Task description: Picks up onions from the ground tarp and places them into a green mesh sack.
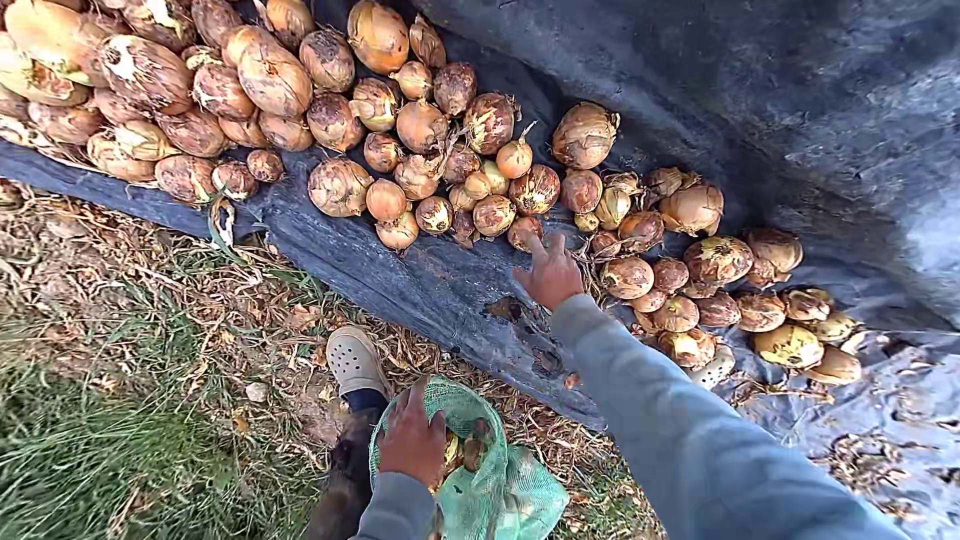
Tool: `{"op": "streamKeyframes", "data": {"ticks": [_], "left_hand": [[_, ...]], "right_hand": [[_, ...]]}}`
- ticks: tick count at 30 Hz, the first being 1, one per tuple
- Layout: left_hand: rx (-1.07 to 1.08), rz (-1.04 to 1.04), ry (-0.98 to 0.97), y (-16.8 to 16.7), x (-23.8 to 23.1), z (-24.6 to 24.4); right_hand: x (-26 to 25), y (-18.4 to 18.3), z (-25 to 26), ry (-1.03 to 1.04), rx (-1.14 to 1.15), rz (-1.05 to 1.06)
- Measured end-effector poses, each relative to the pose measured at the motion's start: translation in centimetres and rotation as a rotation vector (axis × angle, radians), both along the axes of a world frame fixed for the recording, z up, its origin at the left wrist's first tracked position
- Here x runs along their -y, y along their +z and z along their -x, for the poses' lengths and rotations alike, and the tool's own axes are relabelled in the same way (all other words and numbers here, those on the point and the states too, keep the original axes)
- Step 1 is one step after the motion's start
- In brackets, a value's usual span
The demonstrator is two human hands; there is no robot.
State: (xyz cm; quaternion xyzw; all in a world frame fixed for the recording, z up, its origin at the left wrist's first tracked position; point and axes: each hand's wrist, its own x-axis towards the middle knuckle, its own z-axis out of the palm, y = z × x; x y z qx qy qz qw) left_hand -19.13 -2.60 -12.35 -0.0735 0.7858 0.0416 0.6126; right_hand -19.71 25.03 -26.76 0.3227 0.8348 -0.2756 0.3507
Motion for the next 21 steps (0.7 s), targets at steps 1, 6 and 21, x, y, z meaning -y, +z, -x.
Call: {"op": "streamKeyframes", "data": {"ticks": [1, 6, 21], "left_hand": [[0.001, 0.004, 0.005, -0.1, 0.1, 0.0], [0.016, 0.012, 0.045, 0.0, 1.1, 0.4], [-0.009, 0.015, 0.118, 0.0, 1.3, 0.5]], "right_hand": [[-0.4, -1.7, 1.7, -0.004, 0.033, -0.029], [0.4, -1.0, 1.2, -0.175, -0.063, -0.042], [-2.0, 1.3, 9.1, 0.078, -0.139, -0.210]]}}
